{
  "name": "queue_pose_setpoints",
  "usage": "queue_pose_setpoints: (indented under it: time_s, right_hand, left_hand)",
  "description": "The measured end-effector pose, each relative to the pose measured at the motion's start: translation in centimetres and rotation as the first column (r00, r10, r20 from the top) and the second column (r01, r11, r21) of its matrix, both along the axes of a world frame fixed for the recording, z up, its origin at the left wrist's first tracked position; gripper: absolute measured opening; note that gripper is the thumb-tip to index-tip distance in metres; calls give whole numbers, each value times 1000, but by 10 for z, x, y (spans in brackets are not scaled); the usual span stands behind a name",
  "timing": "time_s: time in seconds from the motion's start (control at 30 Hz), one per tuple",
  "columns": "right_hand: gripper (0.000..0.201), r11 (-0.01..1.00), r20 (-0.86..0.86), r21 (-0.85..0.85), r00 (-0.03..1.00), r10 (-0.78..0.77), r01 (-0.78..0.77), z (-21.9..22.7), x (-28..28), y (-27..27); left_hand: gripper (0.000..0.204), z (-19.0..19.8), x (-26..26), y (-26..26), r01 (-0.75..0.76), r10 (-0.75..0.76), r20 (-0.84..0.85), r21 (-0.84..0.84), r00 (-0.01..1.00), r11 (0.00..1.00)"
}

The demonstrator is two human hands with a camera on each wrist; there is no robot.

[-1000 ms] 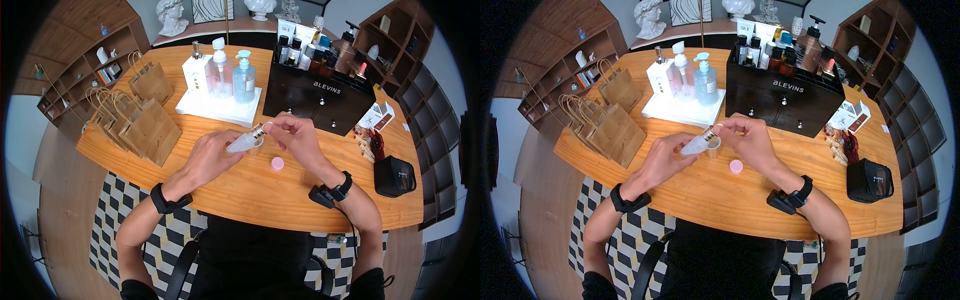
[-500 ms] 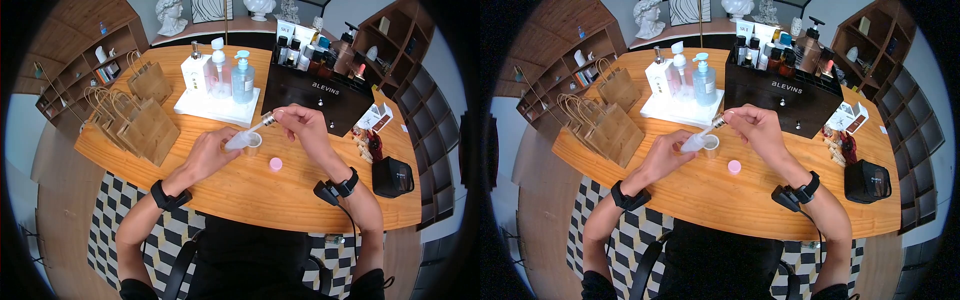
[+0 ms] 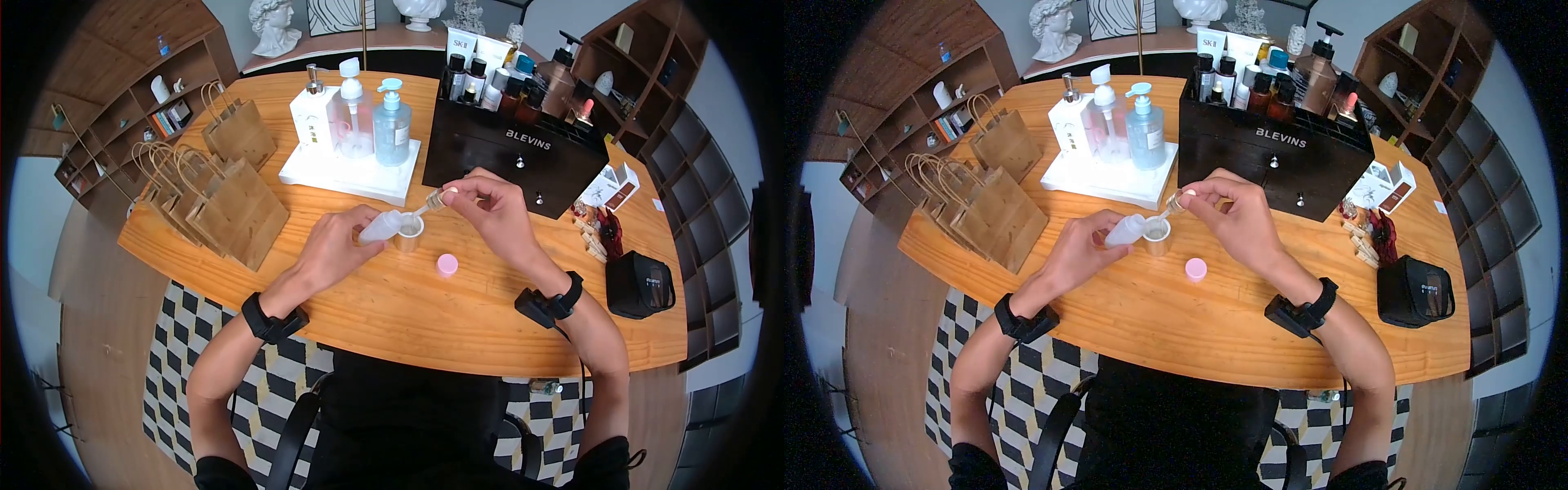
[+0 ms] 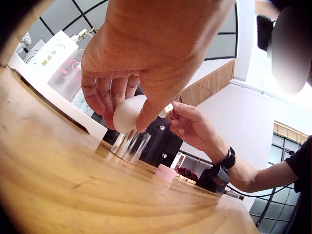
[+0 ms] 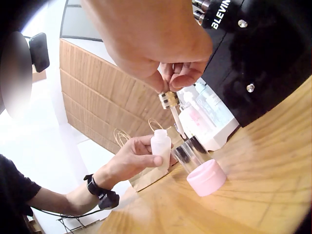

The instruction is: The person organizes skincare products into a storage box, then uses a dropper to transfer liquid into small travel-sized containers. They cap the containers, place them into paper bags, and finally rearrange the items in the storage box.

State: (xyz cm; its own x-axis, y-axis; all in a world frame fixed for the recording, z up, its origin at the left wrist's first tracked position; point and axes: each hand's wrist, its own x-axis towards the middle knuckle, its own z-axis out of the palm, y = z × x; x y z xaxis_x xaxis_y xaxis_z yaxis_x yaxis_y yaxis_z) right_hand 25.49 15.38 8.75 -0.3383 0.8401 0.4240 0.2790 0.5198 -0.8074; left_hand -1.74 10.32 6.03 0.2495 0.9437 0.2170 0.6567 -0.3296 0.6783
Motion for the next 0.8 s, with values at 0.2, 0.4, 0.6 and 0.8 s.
queue_pose_setpoints:
  time_s: [0.2,0.4,0.6,0.8]
  right_hand:
    - [15,999,76,48,997,2,-6,7,-3,-5]
    - [15,997,87,69,996,14,-20,5,-7,-4]
    - [15,996,92,90,996,12,-21,1,-7,-1]
    - [14,997,91,80,996,5,-12,-1,-9,-2]
  left_hand:
    - [39,-5,-3,1,3,-4,6,12,1000,1000]
    - [40,-2,-2,1,4,-4,1,-23,1000,1000]
    - [40,0,-2,0,7,-7,0,-4,1000,1000]
    - [39,-4,-5,0,24,-24,6,22,1000,999]
